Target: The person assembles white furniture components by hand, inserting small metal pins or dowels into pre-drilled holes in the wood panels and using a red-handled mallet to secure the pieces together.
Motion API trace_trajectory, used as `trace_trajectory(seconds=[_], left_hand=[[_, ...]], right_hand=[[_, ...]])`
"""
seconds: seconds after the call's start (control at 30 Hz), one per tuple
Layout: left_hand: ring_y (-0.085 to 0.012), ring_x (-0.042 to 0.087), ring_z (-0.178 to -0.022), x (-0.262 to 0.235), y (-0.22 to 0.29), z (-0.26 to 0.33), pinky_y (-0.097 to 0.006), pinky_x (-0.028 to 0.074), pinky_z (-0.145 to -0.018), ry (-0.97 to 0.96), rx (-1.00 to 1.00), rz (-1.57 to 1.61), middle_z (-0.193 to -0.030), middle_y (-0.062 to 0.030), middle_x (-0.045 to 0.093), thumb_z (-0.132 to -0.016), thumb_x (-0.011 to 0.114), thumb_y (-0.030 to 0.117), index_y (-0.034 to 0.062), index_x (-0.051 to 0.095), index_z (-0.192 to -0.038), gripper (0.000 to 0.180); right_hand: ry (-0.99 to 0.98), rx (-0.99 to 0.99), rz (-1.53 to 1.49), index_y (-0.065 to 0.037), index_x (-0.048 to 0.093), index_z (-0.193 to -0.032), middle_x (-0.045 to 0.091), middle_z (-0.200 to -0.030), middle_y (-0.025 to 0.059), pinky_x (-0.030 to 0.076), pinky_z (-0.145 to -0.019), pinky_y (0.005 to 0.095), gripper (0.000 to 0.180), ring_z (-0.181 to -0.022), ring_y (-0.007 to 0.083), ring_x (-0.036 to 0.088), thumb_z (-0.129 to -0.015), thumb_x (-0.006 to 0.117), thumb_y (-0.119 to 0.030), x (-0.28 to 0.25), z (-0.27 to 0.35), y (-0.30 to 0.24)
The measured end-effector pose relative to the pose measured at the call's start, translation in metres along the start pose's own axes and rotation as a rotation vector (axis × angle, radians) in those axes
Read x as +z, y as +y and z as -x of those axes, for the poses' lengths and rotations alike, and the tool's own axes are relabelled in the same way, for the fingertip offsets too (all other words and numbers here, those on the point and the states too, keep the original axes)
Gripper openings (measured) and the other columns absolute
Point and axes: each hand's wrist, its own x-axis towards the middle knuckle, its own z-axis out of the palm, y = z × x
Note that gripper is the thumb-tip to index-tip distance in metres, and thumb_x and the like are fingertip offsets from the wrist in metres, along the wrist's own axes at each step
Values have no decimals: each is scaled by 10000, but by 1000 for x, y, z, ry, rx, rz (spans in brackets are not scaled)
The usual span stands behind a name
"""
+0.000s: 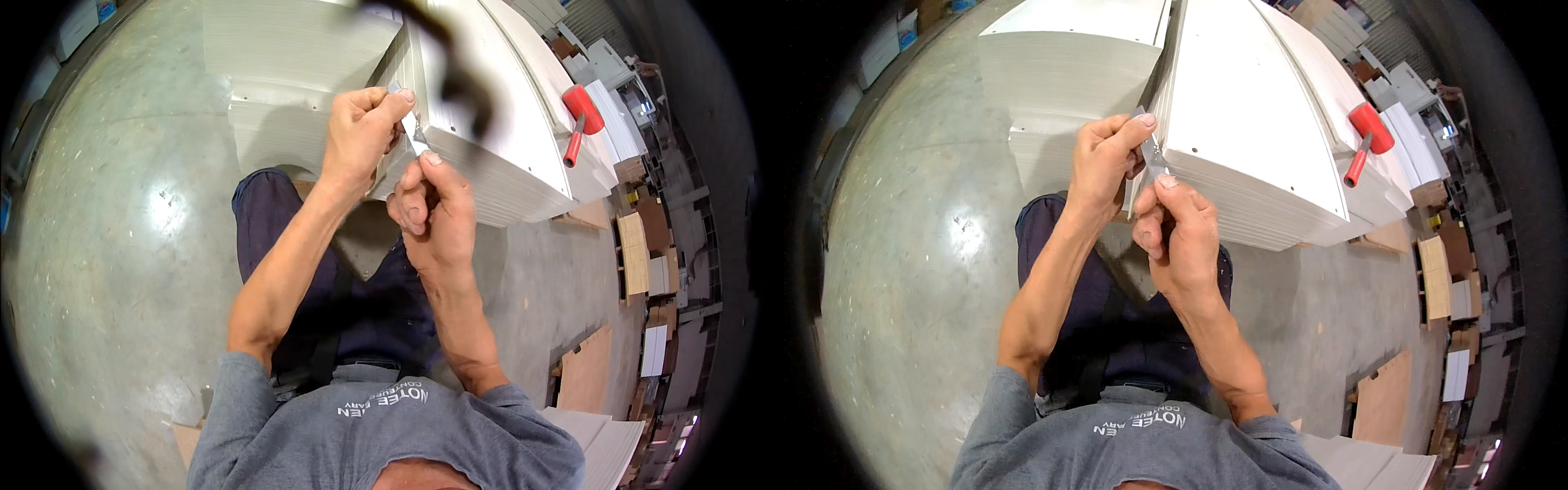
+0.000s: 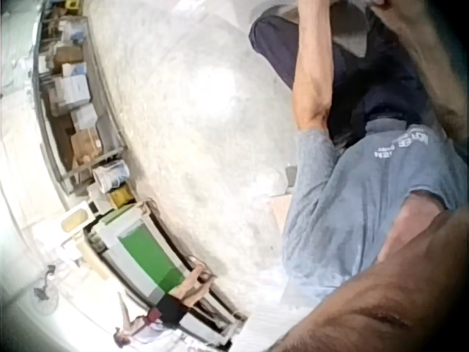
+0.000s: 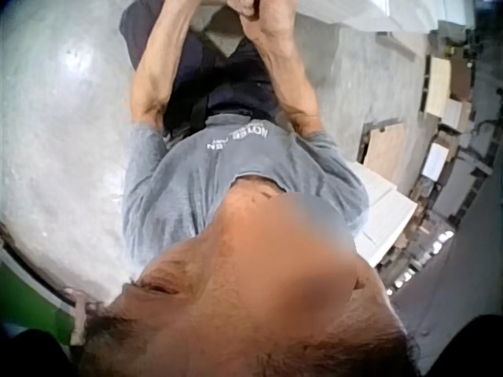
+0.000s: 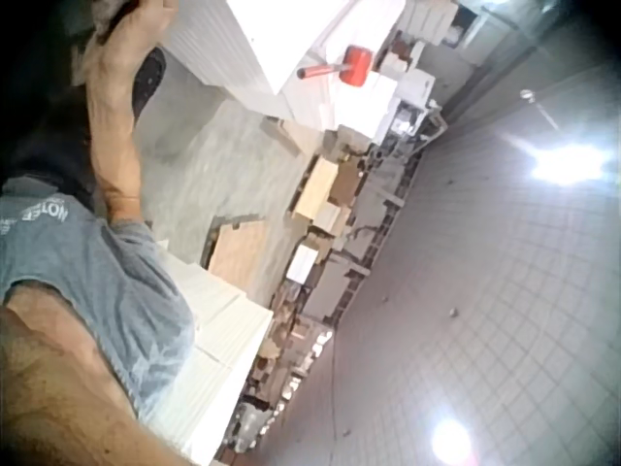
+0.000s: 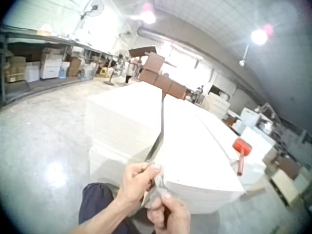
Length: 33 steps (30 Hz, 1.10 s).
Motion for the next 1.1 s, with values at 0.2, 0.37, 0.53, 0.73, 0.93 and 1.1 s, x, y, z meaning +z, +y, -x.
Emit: trace_trajectory(seconds=[0.2,0.37,0.53,0.73,0.93,1.1], left_hand=[[-22,351,-479,4,-13,5,-231,252,-428,161,178,-118,-522,56,438,-887,635,146,82,428,-531,417],[-21,340,-469,4,-15,5,-236,244,-417,145,241,-40,-517,62,431,-882,639,124,86,419,-525,422],[-12,338,-463,-1,-20,4,-216,246,-422,126,190,-122,-536,68,456,-891,634,118,108,493,-563,357],[-27,346,-454,-13,-11,-1,-215,252,-424,21,-26,-93,-545,64,457,-876,663,167,122,540,-595,310],[-41,361,-488,-6,-3,-9,-236,261,-442,-25,-48,-164,-566,56,458,-881,664,207,115,550,-609,309],[-92,517,-602,-44,-42,28,-246,398,-536,115,-154,-210,-696,-21,610,-936,617,290,20,657,-799,305]], right_hand=[[-37,25,20,-20,603,-696,461,-460,22,292,-419,253,351,-373,101,352,-969,517,-223,-9,-4,-1],[-68,20,30,-18,605,-692,460,-450,27,297,-414,249,355,-377,103,370,-965,528,-232,-11,-4,-5],[-12,-18,97,6,606,-695,480,-480,37,294,-409,248,358,-392,105,369,-965,540,-221,-10,-1,0],[-17,27,82,0,620,-743,511,-507,32,310,-424,229,355,-429,96,415,-976,540,-256,-1,2,10],[-7,-27,88,0,616,-738,516,-527,30,318,-429,226,367,-453,95,448,-981,536,-263,5,1,5],[16,30,108,10,611,-733,480,-510,25,305,-443,234,368,-443,96,407,-983,530,-248,-23,22,28]])
